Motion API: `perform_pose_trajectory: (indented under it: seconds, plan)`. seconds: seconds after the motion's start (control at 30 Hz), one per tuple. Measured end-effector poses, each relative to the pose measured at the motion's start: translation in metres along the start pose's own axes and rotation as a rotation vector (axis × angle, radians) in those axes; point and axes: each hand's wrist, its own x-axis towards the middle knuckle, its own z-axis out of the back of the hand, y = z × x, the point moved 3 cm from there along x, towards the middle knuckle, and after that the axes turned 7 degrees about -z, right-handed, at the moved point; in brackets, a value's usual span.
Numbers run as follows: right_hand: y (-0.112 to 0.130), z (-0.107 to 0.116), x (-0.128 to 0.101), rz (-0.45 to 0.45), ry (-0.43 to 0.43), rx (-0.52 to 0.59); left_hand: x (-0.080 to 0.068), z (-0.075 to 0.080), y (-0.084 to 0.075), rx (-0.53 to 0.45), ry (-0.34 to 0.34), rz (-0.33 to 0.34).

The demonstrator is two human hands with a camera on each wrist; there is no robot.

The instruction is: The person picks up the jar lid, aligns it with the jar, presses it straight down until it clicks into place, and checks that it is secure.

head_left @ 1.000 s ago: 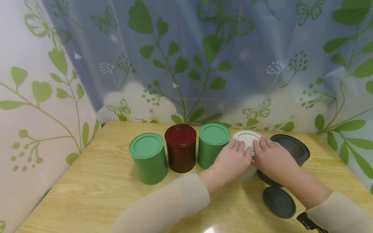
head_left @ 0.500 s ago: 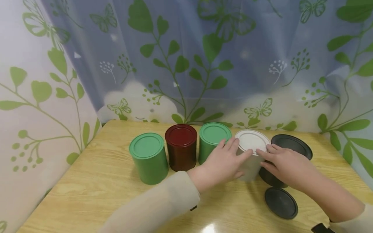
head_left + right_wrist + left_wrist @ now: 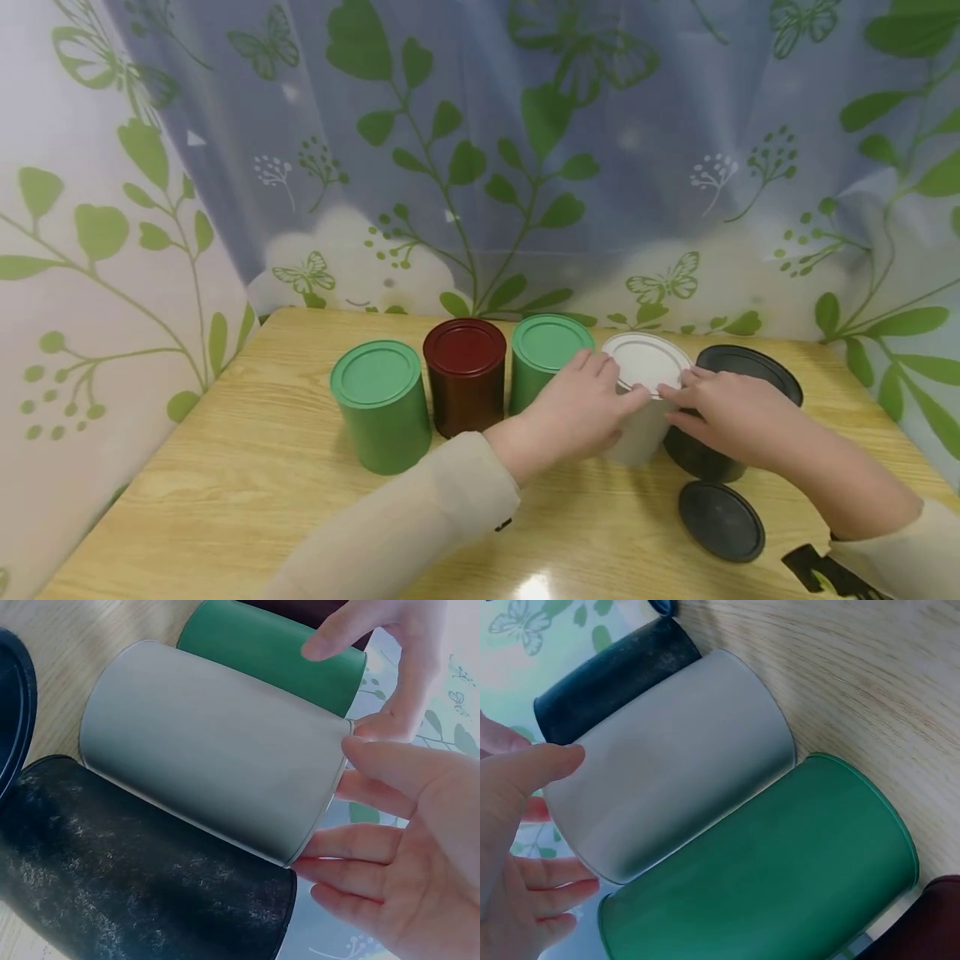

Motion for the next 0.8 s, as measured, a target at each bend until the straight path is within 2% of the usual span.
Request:
perform_pose_trajectory:
  seconds: [0.2,0.4,0.57,0.7,0.8]
  plan:
    - [0.002,0.000,0.003,0.003,0.019,-0.019,0.001,-0.001,0.001,0.060,-0.072,-0.010]
    - [0.003,-0.003,0.000,0.003,0.021,-0.002,0.000,-0.005,0.001,0.035,-0.157,0.061]
    - [0.001,-0.001,0.000,0.009,-0.020,0.007,0.001,-0.008,0.003,-0.041,-0.180,0.125]
    - [-0.001,0.001,0.000,-0.047,-0.068,0.018,-0.001,-0.012,0.003,-0.037,-0.199,0.143]
    - [-0.002,0.002,0.000,-0.103,-0.136,0.012,-0.004,-0.016,0.001,-0.028,-0.233,0.136]
